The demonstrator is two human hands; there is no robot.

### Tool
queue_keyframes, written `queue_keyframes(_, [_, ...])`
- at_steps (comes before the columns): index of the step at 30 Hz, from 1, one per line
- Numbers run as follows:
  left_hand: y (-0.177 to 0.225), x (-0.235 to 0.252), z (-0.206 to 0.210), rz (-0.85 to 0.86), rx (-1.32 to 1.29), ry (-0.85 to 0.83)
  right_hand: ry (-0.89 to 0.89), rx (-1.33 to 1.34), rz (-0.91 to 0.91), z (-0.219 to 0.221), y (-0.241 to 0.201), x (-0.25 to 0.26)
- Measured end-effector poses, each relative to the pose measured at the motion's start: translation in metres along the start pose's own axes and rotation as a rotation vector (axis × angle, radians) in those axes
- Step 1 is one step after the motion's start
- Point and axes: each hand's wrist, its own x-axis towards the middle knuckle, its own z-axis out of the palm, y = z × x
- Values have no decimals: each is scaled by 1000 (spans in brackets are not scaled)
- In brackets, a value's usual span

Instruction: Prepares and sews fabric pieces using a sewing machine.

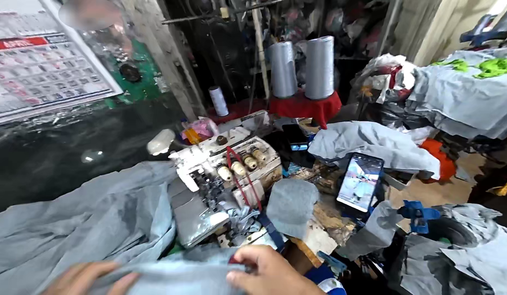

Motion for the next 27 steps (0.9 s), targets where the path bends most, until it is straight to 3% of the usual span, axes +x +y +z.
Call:
queue_keyframes(2, [-46,9,78,8,29,172,70,161,109,8,6,-5])
queue_keyframes(4, [-57,10,102,-83,72,278,16,255,113,7,2,-11])
queue_keyframes(6, [-29,2,79,-136,89,347,21,254,70,4,1,-14])
queue_keyframes(8, [23,-18,73,-129,-56,518,112,227,41,8,4,-12])
queue_keyframes(9, [53,-29,82,-109,-205,562,158,231,34,13,5,-8])
queue_keyframes(11, [105,-46,114,-128,-478,491,217,268,25,23,3,-4])
queue_keyframes(14, [125,-48,152,-188,-526,508,269,127,-45,23,3,-5])
queue_keyframes(17, [122,-49,135,-190,-471,533,280,-283,-100,1,16,-2])
queue_keyframes(19, [119,-49,130,-181,-416,550,257,-379,-72,-3,23,-2])
queue_keyframes(23, [112,-35,129,-128,-387,622,150,-257,-120,20,4,-15])
queue_keyframes(27, [108,-21,72,-53,-124,558,34,-99,-53,24,-34,-25])
